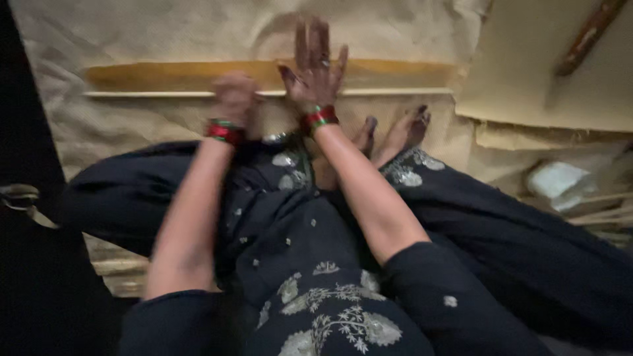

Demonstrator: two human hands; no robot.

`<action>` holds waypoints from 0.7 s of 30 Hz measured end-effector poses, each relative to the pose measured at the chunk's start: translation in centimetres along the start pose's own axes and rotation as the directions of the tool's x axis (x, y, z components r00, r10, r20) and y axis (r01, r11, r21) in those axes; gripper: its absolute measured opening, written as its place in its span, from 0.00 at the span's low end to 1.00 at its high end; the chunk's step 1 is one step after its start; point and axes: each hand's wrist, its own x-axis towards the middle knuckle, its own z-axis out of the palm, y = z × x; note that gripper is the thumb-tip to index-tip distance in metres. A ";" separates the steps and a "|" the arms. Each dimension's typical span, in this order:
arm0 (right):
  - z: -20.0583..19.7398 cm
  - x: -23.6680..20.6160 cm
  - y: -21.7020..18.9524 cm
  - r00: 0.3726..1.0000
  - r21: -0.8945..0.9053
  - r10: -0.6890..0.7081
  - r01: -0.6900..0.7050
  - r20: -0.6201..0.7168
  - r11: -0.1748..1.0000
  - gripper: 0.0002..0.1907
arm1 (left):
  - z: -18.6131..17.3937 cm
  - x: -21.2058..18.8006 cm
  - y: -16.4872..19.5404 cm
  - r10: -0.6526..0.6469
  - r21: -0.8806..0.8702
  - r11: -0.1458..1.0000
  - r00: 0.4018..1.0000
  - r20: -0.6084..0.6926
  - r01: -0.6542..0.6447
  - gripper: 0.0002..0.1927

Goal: The person sits on the floor and rolls a sheet of paper around a thin wooden stick, smoothing and pressing the paper with their hands to form a tight roll. They reposition the stick and paper repeatedly, at one point lifting the stick to roll the paper along its length, and continue working the roll with their palms.

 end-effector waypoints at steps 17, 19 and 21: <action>3.6 7.7 5.1 0.981 0.288 0.196 -0.187 -0.003 0.939 0.39 | 2.7 5.7 -1.2 -0.233 0.063 0.972 0.944 0.233 0.225 0.22; 3.8 6.7 4.8 0.981 0.318 0.120 -0.066 -0.151 0.946 0.39 | 2.2 6.5 -1.1 -0.246 0.046 0.969 0.932 0.265 0.243 0.22; 4.0 5.2 3.9 0.973 0.145 0.207 -0.192 -0.099 0.971 0.40 | 1.7 6.8 -1.1 -0.255 0.000 0.964 0.920 0.298 0.267 0.22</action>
